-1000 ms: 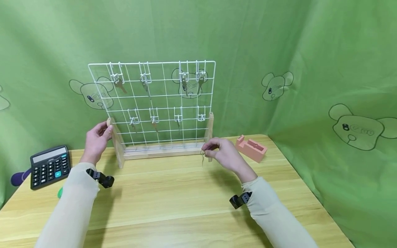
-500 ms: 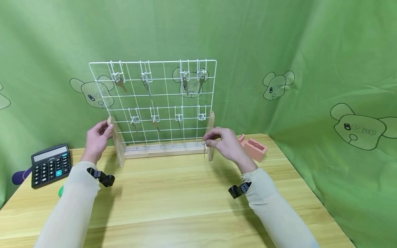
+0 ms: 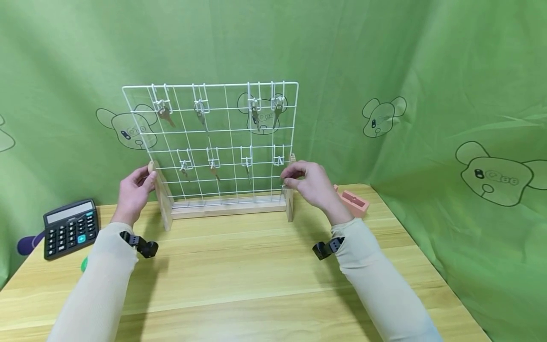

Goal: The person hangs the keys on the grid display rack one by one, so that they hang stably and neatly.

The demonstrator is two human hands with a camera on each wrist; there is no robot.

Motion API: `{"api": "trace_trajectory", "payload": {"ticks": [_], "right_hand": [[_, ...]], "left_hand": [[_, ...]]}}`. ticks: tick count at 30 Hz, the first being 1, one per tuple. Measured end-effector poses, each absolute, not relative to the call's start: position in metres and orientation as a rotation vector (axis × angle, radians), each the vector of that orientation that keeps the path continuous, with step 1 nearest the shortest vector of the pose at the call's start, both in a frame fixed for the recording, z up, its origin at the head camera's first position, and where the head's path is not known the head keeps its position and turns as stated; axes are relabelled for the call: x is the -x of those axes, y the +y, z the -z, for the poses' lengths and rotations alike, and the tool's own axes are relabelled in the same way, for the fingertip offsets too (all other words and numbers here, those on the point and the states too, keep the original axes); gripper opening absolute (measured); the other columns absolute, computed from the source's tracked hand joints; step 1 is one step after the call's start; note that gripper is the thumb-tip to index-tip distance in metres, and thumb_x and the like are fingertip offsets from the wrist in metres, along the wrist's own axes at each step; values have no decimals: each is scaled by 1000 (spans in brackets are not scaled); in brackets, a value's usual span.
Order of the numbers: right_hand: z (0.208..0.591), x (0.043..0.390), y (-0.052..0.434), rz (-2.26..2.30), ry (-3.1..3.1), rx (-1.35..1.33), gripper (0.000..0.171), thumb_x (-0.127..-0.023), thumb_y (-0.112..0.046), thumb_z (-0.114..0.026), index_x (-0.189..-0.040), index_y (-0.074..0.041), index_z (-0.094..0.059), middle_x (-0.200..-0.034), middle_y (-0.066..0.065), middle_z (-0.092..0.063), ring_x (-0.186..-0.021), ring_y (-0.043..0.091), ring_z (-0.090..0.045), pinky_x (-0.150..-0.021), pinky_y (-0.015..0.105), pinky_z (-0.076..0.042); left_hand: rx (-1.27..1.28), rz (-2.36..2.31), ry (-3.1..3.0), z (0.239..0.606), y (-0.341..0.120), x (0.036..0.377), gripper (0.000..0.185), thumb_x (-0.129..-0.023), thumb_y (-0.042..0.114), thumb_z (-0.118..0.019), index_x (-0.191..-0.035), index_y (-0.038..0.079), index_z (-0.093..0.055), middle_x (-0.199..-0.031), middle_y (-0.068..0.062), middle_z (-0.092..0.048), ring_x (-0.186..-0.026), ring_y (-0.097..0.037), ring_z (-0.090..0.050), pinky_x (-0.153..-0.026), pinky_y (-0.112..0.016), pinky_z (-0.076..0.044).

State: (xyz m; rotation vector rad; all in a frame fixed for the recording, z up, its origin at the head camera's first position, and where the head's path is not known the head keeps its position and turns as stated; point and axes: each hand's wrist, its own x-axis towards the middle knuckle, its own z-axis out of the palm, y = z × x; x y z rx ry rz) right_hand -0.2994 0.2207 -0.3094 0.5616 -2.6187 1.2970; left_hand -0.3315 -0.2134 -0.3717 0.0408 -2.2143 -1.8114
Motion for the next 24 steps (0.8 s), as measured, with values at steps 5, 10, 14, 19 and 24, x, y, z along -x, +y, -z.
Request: {"api": "trace_trajectory", "payload": {"ticks": [5, 10, 14, 19, 24], "right_hand": [[304, 304, 221, -1430, -2585, -519, 18, -89, 1, -68, -108, 3, -68, -106, 14, -66, -94, 27, -61, -81, 32, -57], [298, 308, 221, -1440, -2595, -454, 19, -90, 0, -68, -109, 1, -67, -105, 14, -66, -94, 26, -61, -85, 35, -55], [294, 312, 220, -1428, -2595, -426, 19, -91, 0, -67, -110, 2, -66, -105, 15, -66, -94, 26, -61, -86, 36, -55], [291, 317, 218, -1446, -2594, -380, 18, -91, -1, -67, -110, -1, -67, -105, 14, -66, -93, 25, -62, -85, 35, -54], [293, 324, 217, -1454, -2588, -377, 17, -91, 0, -67, -108, 0, -67, -103, 15, -66, -91, 26, -62, -87, 41, -54]], "left_hand": [[-29, 1811, -2207, 372, -213, 332, 51, -101, 26, -55, -146, 4, -42, -142, -17, -49, -126, -27, -49, -105, -32, -44], [-24, 1812, -2205, 372, -214, 332, 51, -102, 26, -55, -146, 4, -43, -141, -17, -49, -125, -27, -49, -105, -32, -44], [-19, 1805, -2206, 371, -214, 333, 52, -101, 27, -55, -146, 4, -42, -142, -17, -49, -125, -27, -49, -105, -31, -44], [-28, 1812, -2208, 371, -214, 331, 52, -101, 26, -55, -146, 5, -42, -143, -16, -48, -127, -27, -48, -105, -32, -44], [-33, 1827, -2204, 372, -214, 331, 52, -101, 26, -55, -147, 4, -41, -143, -17, -48, -127, -27, -48, -105, -32, -44]]}}
